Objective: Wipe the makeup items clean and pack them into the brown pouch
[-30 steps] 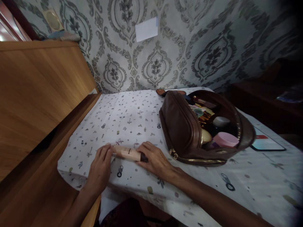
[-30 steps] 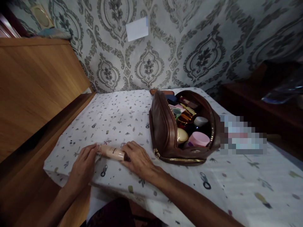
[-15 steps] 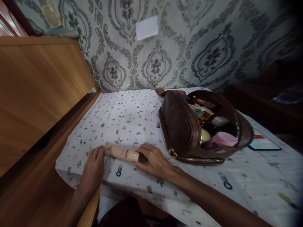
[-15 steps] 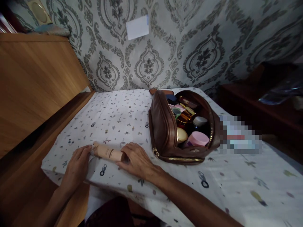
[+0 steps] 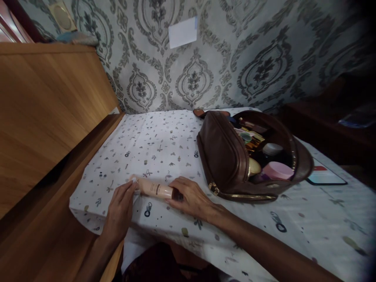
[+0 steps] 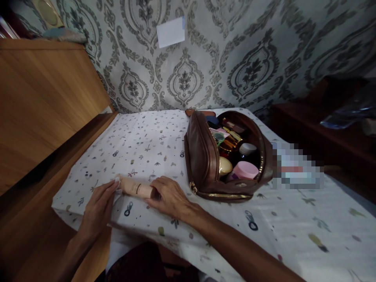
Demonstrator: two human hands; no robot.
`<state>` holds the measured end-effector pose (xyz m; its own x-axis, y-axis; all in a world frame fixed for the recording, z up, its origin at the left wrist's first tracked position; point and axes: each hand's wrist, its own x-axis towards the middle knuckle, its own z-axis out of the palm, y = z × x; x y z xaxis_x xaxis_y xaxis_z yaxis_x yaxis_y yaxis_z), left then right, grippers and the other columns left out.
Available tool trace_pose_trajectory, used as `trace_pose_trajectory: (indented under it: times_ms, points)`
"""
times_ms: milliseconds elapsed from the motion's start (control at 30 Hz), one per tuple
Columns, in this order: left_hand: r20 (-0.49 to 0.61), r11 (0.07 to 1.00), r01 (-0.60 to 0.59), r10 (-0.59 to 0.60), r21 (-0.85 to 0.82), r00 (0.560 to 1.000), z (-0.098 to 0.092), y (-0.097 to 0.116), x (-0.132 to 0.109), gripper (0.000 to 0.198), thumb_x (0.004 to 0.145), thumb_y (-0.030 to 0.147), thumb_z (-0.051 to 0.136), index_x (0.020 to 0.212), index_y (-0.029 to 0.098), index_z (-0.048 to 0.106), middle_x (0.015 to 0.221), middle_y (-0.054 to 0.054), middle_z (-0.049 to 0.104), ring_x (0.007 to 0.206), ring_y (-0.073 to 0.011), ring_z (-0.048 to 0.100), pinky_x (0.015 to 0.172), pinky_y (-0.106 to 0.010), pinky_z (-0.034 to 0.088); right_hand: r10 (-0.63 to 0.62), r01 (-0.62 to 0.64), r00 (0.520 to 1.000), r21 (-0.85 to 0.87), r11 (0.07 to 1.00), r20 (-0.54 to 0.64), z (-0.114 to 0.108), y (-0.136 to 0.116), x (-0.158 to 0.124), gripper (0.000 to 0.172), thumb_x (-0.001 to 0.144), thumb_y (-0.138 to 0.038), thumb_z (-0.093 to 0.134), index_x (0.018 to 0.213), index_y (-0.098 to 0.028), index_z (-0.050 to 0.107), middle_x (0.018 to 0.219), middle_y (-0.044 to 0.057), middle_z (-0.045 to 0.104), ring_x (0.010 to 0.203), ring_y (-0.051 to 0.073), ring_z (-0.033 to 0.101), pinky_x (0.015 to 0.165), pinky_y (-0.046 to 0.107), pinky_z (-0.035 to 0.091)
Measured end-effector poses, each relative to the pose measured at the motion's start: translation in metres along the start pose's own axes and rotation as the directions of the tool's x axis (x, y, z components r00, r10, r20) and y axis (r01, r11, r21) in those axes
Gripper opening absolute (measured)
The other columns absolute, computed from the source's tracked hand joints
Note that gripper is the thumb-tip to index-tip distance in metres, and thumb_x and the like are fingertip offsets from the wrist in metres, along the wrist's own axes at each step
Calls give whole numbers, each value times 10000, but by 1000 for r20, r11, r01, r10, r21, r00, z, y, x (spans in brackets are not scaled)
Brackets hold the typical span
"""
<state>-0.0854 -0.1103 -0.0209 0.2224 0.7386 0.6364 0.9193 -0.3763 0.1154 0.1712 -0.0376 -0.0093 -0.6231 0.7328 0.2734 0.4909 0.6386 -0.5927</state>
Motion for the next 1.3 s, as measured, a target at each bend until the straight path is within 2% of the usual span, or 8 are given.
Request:
trace_pose_trajectory:
  times_ms: [167, 267, 433, 533, 700, 867, 1067, 1300]
  points:
    - [59, 980, -113, 123, -162, 991, 0, 41, 13, 512, 926, -2, 427, 1402, 184, 457, 1287, -140, 583, 1217, -230, 531, 1000, -430, 527, -3, 3, 1000, -13, 1000, 14, 1, 0, 0, 230, 778, -312, 749, 908, -148, 653, 859, 69, 667, 800, 203, 592, 726, 311, 452]
    - [72, 949, -214, 236, -231, 969, 4, 67, 18, 532, 923, 8, 439, 1440, 130, 418, 1320, -171, 575, 1279, -267, 482, 1016, -450, 524, 2, -2, 1000, 8, 1000, 14, 2, 1, 0, 150, 783, -239, 721, 876, -143, 653, 840, 68, 667, 810, 207, 599, 737, 309, 455]
    - [85, 918, -298, 330, -263, 940, 10, 84, 22, 537, 947, 63, 418, 1481, 89, 359, 1337, -197, 577, 1315, -305, 457, 1003, -496, 536, 6, -7, 1000, 94, 996, 15, 3, 6, -1, 134, 761, -98, 644, 877, -165, 639, 863, 52, 668, 843, 193, 608, 766, 294, 461]
    - [82, 927, -273, 303, -256, 950, 11, 79, 21, 553, 948, 53, 389, 1495, 114, 340, 1330, -194, 585, 1307, -291, 474, 987, -488, 547, 9, -9, 1000, 82, 997, 9, 4, 6, -1, 107, 749, -132, 675, 829, -177, 620, 829, 40, 655, 807, 189, 594, 739, 292, 456]
    - [107, 961, -193, 217, -198, 970, 7, 59, 17, 564, 922, 24, 397, 1471, 154, 379, 1308, -171, 594, 1248, -281, 509, 976, -480, 550, 19, -20, 1000, 61, 998, 12, 3, 4, -1, 224, 735, -242, 770, 904, -177, 639, 858, 43, 661, 811, 193, 596, 744, 306, 460]
    - [101, 993, -80, 88, -84, 991, 2, 25, 14, 536, 908, 6, 385, 1409, 184, 445, 1274, -148, 597, 1201, -264, 539, 994, -482, 526, 22, -23, 999, 41, 999, 29, 2, 5, -1, 271, 742, -310, 789, 932, -178, 647, 854, 45, 653, 795, 192, 592, 724, 310, 458]
    - [40, 998, -4, 1, 63, 999, 0, -15, 3, 405, 933, 41, 409, 1292, 173, 540, 1159, -134, 635, 1084, -256, 587, 902, -442, 555, 24, -26, 999, 70, 997, 24, 2, 6, -1, 250, 761, -306, 776, 931, -181, 641, 840, 31, 637, 774, 176, 577, 708, 299, 449]
    - [46, 993, 32, -37, 113, 998, -2, -17, -9, 371, 983, 231, 451, 1343, 172, 515, 1217, -155, 622, 1110, -276, 588, 946, -477, 527, -32, 31, 999, 70, 997, 12, -4, 0, -2, 154, 838, -302, 684, 904, -170, 642, 844, 48, 589, 851, 203, 553, 742, 321, 455]
